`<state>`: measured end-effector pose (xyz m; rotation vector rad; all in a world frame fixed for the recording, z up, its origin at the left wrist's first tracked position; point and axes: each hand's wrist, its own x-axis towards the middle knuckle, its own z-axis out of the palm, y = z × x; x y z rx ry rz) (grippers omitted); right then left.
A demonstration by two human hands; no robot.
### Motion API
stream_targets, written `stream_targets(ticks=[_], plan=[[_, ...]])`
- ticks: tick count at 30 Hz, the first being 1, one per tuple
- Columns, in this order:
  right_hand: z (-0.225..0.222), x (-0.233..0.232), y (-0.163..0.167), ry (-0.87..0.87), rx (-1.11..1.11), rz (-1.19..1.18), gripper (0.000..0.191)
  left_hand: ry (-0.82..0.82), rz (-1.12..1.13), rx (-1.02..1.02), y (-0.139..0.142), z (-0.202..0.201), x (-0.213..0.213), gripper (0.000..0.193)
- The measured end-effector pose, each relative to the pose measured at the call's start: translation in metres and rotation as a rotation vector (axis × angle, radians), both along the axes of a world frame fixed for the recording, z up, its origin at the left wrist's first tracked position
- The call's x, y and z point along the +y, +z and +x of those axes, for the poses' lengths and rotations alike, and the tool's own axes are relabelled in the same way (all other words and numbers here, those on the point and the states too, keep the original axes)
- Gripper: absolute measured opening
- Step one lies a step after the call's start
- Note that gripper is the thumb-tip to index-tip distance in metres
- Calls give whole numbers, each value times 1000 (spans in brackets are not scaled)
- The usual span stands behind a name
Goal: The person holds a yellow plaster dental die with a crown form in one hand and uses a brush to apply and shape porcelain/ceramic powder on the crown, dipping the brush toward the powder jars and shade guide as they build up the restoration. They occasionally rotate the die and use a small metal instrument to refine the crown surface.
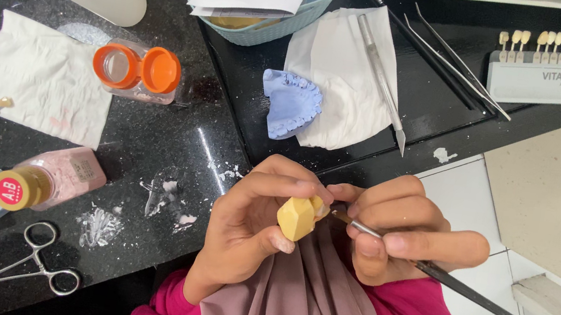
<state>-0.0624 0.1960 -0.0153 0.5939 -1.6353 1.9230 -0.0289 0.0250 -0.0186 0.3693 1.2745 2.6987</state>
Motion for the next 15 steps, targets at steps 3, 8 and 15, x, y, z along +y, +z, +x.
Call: stream_targets(ticks=[3, 8, 15], plan=[[-10, -1, -8, 17, 195, 3, 32, 14, 9, -1, -2, 0, 0, 43], [-13, 5, -9, 75, 276, 198, 37, 26, 21, 6, -4, 1, 1, 41], [-11, 0, -5, 51, 245, 159, 36, 40, 7, 32, -6, 1, 1, 40]])
